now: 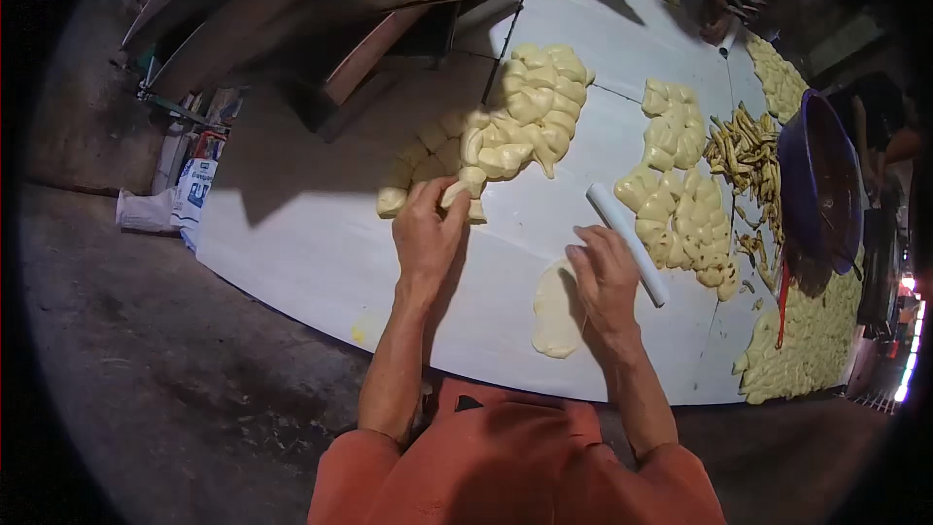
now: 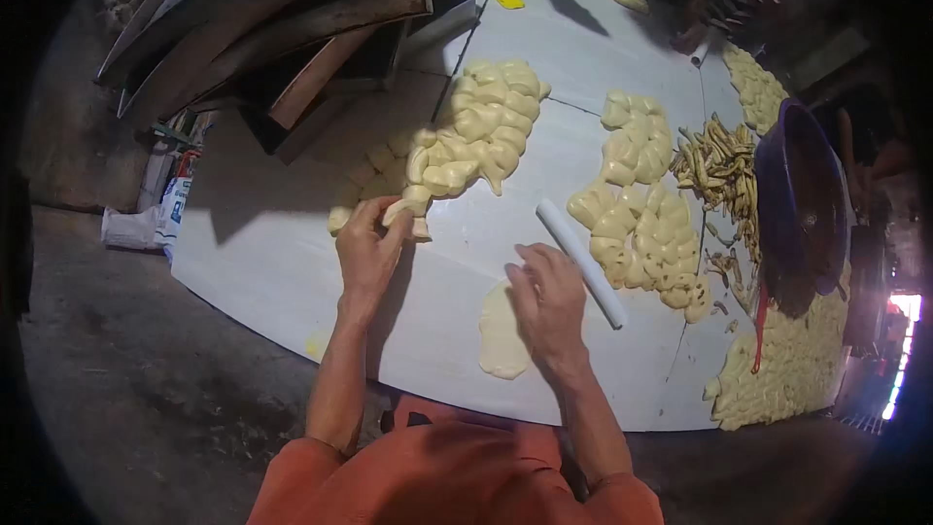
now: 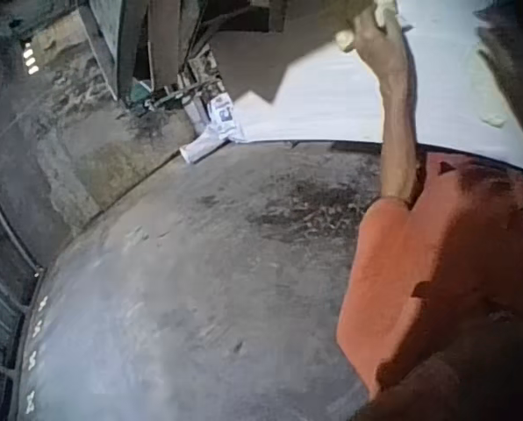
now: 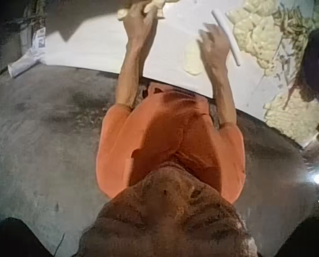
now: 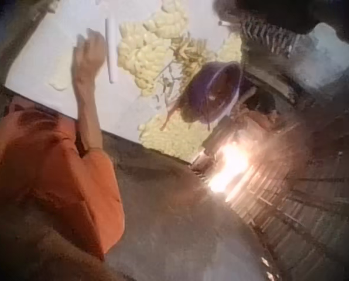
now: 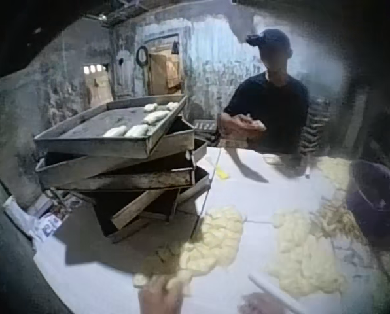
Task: The person flattens dough portions using a rolling pin, spreads chocolate filling onto the flattened dough with a spatula, places banana slices inside, and rolls the dough up by hand.
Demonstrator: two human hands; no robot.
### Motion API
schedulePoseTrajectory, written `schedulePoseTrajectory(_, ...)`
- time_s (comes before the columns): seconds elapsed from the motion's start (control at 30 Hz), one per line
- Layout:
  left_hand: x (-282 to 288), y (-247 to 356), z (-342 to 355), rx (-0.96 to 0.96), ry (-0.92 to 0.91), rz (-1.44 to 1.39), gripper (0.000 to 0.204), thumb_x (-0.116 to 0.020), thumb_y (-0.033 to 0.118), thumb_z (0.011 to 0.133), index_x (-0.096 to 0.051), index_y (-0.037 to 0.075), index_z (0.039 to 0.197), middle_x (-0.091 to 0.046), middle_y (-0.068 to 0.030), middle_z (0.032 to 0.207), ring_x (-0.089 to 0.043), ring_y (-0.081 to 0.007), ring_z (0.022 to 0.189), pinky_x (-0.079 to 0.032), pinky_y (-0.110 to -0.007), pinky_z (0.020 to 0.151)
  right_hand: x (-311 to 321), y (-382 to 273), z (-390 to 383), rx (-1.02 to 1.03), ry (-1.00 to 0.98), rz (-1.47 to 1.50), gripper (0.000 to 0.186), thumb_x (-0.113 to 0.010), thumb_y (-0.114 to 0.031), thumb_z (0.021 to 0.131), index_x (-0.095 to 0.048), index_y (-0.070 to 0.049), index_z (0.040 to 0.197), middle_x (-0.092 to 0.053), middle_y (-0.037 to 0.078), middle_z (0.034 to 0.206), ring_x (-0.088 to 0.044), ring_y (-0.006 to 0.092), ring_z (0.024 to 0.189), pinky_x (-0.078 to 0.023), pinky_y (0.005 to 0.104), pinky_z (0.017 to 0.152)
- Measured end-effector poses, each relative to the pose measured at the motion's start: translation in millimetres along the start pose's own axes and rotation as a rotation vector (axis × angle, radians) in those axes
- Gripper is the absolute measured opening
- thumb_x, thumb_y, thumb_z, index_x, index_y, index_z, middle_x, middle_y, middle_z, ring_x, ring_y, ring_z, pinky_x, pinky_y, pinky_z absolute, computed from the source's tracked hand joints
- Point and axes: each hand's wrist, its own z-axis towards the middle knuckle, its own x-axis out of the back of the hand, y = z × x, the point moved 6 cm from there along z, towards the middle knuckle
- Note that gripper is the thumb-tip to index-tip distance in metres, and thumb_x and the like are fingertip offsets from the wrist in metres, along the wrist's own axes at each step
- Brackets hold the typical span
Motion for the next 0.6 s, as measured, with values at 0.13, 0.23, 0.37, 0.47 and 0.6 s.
schedulePoseTrajectory(0.13, 13, -1, -13, 0.256, -0.035, -0.453, 0.026, -0.076, 0.013, 0.097, -0.074, -0.001, 0.119, -0.076, -0.0063, 0.108, -0.067, -0.0078, 0.088, -0.053, -0.024, 0.077, -78, -12, 7, -0.570, -0.180, 0.753, 0.033, -0.070, -0.023, 0.101, -0.073, 0.002, 0.123, -0.072, 0.007, 0.105, -0.064, 0.0110, 0.087, -0.053, 0.0270, 0.071)
schedulePoseTrajectory(0.23, 19, 1, -39, 0.333, 0.014, -0.791, 0.028, -0.075, 0.004, 0.097, -0.069, -0.006, 0.123, -0.074, -0.0094, 0.111, -0.069, -0.0132, 0.098, -0.056, -0.027, 0.087, -119, -35, 23, -0.622, -0.308, 0.987, 0.049, -0.069, -0.032, 0.103, -0.063, 0.005, 0.134, -0.073, 0.006, 0.102, -0.065, 0.0082, 0.087, -0.051, 0.0231, 0.068)
schedulePoseTrajectory(0.37, 18, 10, -48, 0.125, -0.092, -0.804, 0.070, -0.068, -0.003, 0.094, -0.042, 0.005, 0.158, -0.064, -0.0163, 0.133, -0.069, -0.0171, 0.110, -0.057, -0.030, 0.090, -132, -52, 36, -0.670, -0.429, 1.189, 0.046, -0.072, -0.028, 0.101, -0.060, 0.009, 0.126, -0.072, 0.011, 0.106, -0.068, 0.0140, 0.090, -0.056, 0.0269, 0.082)
schedulePoseTrajectory(0.47, 21, 3, -42, 0.214, -0.116, -0.676, 0.073, -0.066, -0.006, 0.091, -0.042, 0.006, 0.159, -0.064, -0.0163, 0.135, -0.068, -0.0164, 0.112, -0.055, -0.029, 0.090, -131, -22, 33, -0.688, -0.428, 1.068, 0.036, -0.057, -0.014, 0.102, -0.058, 0.009, 0.130, -0.071, 0.012, 0.104, -0.070, 0.0145, 0.084, -0.060, 0.0270, 0.076)
schedulePoseTrajectory(0.6, 18, 8, -19, -0.262, -0.178, -0.103, 0.065, -0.070, 0.006, 0.084, -0.056, 0.005, 0.148, -0.063, -0.0171, 0.137, -0.065, -0.0332, 0.121, -0.053, -0.042, 0.098, -122, -15, 36, -0.685, -0.393, 1.058, 0.036, -0.047, -0.017, 0.105, -0.062, 0.007, 0.128, -0.070, 0.010, 0.100, -0.067, 0.0128, 0.078, -0.059, 0.0282, 0.066)
